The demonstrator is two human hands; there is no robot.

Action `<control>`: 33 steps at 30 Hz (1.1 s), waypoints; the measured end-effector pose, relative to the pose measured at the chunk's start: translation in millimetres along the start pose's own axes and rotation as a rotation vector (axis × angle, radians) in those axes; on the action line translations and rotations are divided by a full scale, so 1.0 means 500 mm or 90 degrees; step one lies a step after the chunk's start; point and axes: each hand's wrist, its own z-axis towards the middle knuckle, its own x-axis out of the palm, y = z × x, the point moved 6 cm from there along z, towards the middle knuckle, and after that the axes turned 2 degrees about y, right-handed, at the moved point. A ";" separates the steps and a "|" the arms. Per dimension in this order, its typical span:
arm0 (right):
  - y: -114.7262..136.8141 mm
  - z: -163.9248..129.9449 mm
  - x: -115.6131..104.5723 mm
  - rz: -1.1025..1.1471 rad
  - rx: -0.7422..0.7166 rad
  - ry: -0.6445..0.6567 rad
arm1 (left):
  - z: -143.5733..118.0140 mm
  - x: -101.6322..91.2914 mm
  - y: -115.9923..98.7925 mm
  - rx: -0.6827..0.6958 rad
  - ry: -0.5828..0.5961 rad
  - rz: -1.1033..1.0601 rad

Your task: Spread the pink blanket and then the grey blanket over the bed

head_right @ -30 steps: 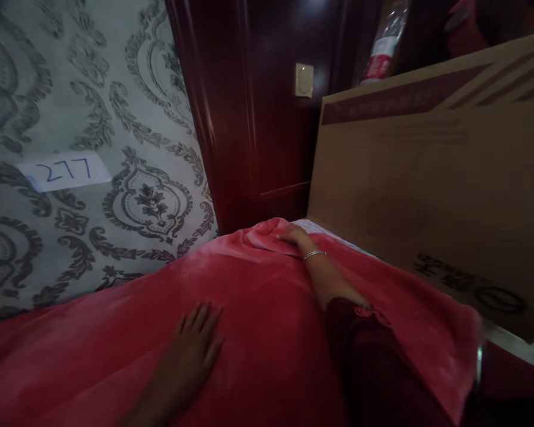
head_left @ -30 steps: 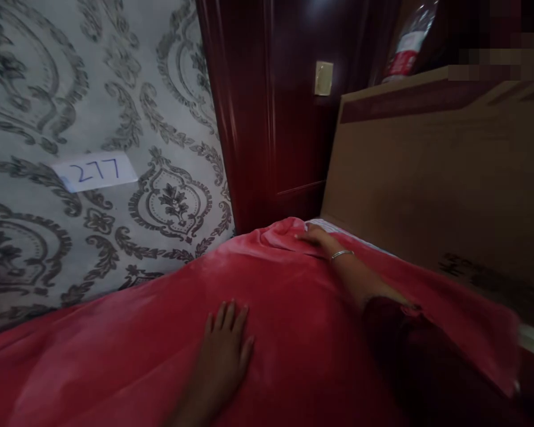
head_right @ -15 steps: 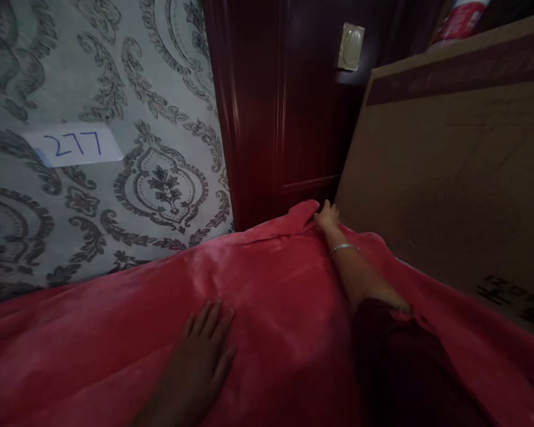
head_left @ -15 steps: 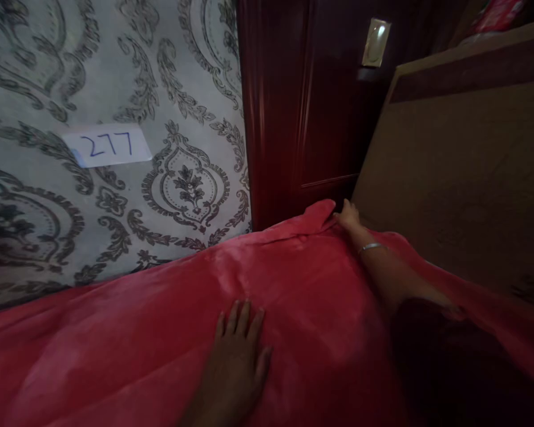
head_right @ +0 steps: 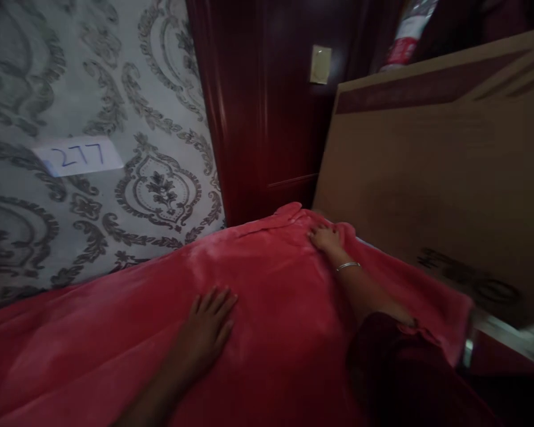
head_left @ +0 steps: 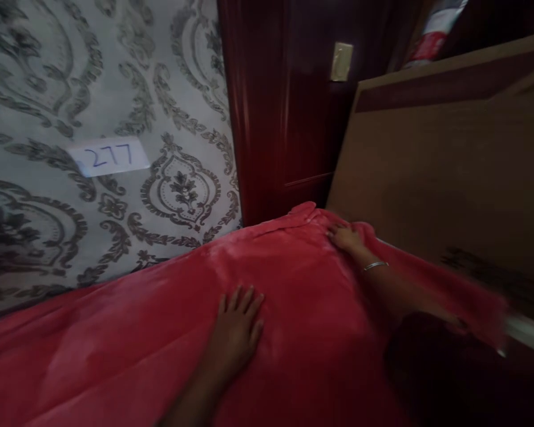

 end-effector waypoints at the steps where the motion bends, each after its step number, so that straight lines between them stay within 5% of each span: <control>1: -0.020 -0.025 -0.017 -0.006 0.018 -0.018 | 0.002 -0.001 -0.002 0.007 -0.005 0.005; 8: -0.256 -0.243 -0.114 -0.028 0.320 -0.065 | 0.018 -0.024 -0.022 0.060 -0.086 0.060; 13: -0.345 -0.337 -0.138 -0.029 0.431 -0.081 | -0.091 -0.036 -0.129 0.156 -0.049 0.006; 15: -0.355 -0.347 -0.150 -0.030 0.441 -0.090 | -0.166 -0.014 -0.207 0.264 -0.039 -0.022; 18: -0.366 -0.349 -0.184 -0.038 0.452 -0.126 | -0.257 0.071 -0.307 0.403 0.021 0.017; 23: -0.388 -0.359 -0.234 -0.046 0.505 -0.193 | -0.292 0.188 -0.337 0.400 -0.034 0.129; 28: -0.342 -0.371 -0.212 -0.037 0.462 -0.189 | -0.299 0.168 -0.332 0.422 -0.007 0.084; 33: -0.217 -0.415 -0.161 0.004 0.236 -0.064 | -0.310 0.133 -0.343 0.384 0.062 0.100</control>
